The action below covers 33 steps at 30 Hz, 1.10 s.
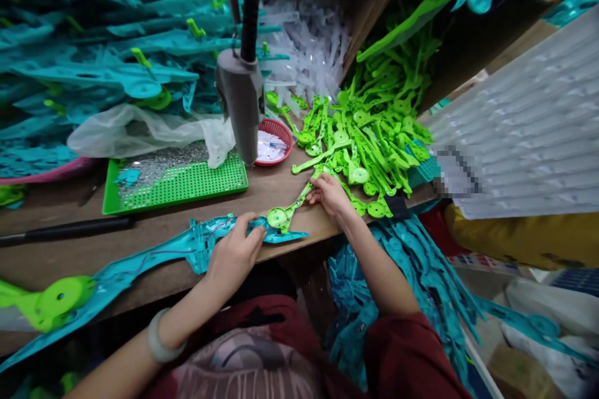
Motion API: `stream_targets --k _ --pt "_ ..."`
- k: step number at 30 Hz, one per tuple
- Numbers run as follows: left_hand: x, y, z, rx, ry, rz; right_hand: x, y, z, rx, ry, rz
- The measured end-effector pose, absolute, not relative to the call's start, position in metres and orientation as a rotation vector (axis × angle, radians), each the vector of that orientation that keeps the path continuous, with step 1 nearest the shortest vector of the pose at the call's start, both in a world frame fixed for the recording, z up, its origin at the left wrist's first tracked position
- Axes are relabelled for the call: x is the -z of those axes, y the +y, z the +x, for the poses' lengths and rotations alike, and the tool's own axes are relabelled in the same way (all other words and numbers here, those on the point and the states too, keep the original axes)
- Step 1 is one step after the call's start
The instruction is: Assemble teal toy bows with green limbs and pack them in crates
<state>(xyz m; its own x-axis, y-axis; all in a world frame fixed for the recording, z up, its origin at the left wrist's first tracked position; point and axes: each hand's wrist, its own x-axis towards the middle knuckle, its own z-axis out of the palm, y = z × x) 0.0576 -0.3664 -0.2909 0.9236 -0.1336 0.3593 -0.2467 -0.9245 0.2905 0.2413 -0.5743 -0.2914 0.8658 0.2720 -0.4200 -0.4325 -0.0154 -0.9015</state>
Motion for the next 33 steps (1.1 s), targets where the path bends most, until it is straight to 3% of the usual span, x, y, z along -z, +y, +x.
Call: stream_targets --k 7,10,13,18,28,33 --pt "0.296 -0.364 0.038 -0.437 -0.465 2.769 0.293 -0.581 0.231 -0.593 0.084 -1.700" --pt "0.295 -0.363 0.028 -0.466 -0.456 2.738 0.291 -0.587 0.214 -0.286 -0.092 -1.996" --pt "0.288 -0.365 0.029 -0.525 -0.399 2.751 0.286 -0.591 0.194 0.059 -0.641 -2.255" --pt "0.281 -0.370 0.035 -0.585 -0.420 2.783 0.281 -0.594 0.171 -0.084 -1.403 -2.165" --pt "0.291 -0.370 0.037 -0.561 -0.470 2.756 0.292 -0.586 0.162 0.049 -1.403 -2.301" --pt "0.289 -0.375 0.037 -0.610 -0.507 2.737 0.279 -0.573 0.162 -0.207 -1.230 -2.403"
